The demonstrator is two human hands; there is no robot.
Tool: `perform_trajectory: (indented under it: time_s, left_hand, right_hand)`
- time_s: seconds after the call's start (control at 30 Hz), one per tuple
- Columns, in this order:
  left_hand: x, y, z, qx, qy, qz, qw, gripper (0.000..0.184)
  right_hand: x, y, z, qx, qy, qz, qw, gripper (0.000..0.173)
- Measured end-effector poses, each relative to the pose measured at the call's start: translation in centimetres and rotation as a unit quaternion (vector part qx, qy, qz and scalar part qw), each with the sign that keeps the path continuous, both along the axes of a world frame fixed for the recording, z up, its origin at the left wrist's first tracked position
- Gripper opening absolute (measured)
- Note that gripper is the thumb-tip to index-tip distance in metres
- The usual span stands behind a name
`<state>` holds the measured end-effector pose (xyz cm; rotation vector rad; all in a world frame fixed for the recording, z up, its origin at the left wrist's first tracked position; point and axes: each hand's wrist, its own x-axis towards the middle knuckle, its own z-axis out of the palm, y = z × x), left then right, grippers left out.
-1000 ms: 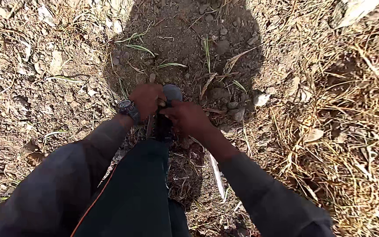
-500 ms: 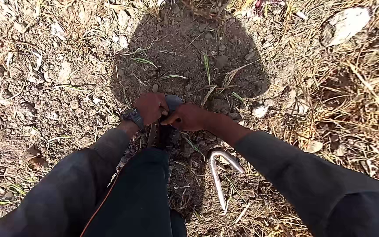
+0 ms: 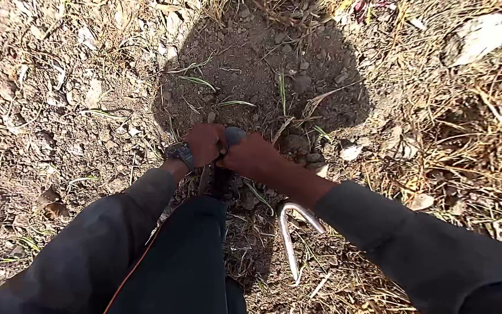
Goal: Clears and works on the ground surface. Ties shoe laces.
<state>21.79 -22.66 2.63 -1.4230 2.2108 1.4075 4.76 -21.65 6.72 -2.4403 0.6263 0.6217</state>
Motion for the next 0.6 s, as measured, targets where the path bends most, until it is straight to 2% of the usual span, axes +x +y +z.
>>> perform_trajectory:
  time_s: [0.13, 0.27, 0.43, 0.6]
  left_hand:
    - [0.0, 0.0, -0.1, -0.009, 0.028, 0.010, 1.000, 0.010]
    - [0.5, 0.2, -0.3, 0.003, 0.054, 0.024, 0.998, 0.010]
    - [1.0, 1.0, -0.6, 0.037, 0.097, 0.117, 0.988, 0.015]
    - [0.8, 2.0, -0.5, 0.040, 0.115, 0.193, 0.974, 0.016]
  right_hand:
    - [0.1, -0.3, -1.2, -0.021, -0.071, -0.009, 0.997, 0.012]
    - [-0.2, -0.6, -1.6, 0.010, -0.068, 0.006, 0.998, 0.015]
    - [-1.6, 1.0, -3.6, -0.026, -0.150, -0.075, 0.985, 0.022]
    - [-1.0, 2.5, -4.1, -0.073, -0.184, -0.179, 0.964, 0.014]
